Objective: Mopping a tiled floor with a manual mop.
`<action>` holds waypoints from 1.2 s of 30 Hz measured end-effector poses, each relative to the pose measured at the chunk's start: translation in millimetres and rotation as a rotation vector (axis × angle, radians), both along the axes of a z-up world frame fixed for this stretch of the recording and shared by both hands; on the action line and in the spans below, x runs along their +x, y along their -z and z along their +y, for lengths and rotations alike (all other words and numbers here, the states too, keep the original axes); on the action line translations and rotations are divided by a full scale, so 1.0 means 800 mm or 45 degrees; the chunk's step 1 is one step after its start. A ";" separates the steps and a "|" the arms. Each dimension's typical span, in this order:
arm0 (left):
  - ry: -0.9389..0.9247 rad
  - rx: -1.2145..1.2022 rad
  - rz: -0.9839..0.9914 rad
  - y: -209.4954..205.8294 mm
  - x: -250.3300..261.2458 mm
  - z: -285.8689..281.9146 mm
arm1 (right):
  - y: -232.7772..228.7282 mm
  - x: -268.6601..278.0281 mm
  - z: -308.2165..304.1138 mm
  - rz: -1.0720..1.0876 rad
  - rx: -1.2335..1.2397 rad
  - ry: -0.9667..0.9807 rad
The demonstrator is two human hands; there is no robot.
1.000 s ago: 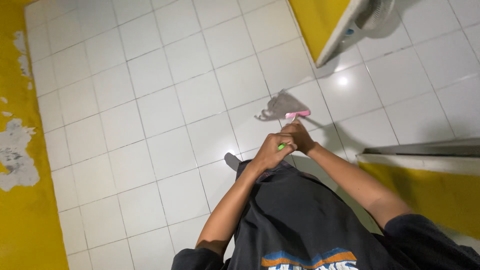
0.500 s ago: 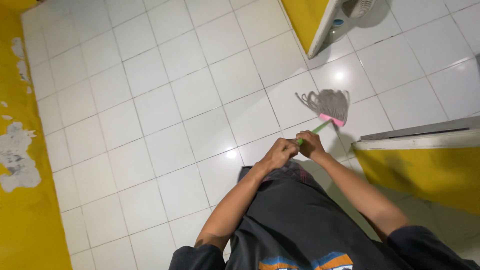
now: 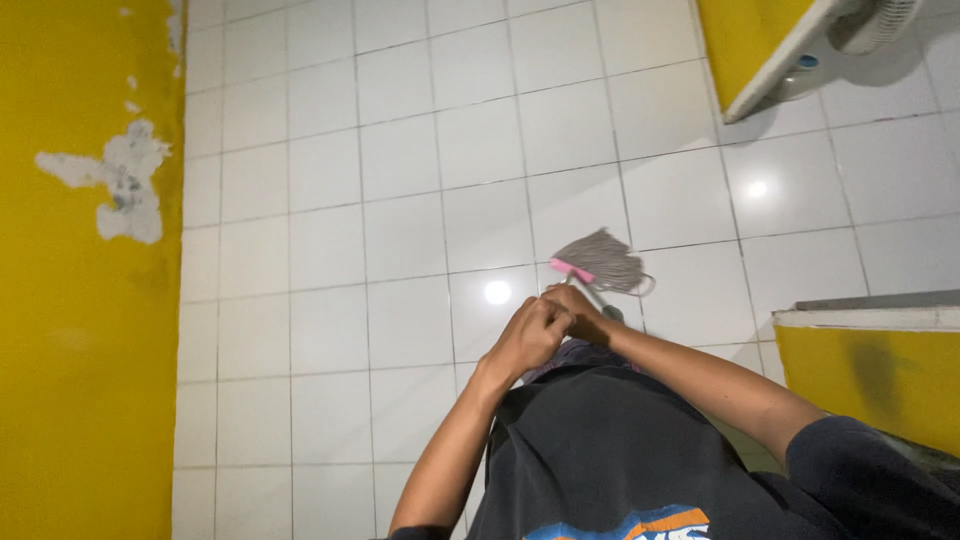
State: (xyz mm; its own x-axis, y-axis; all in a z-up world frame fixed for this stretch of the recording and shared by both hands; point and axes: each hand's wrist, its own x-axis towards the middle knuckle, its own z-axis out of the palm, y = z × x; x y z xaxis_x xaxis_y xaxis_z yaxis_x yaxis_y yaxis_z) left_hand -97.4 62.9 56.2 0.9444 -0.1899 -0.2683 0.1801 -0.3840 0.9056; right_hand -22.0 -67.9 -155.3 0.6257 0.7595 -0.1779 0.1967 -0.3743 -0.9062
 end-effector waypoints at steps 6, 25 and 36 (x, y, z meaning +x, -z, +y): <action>-0.366 0.226 -0.289 0.008 -0.114 0.029 | 0.053 -0.075 0.093 -0.150 0.125 -0.378; -0.612 0.215 -0.337 -0.011 -0.173 -0.071 | -0.021 -0.115 -0.015 -0.254 0.072 -0.688; -0.062 -0.205 -0.349 0.046 -0.175 -0.217 | 0.013 -0.144 -0.249 -0.374 -0.374 0.000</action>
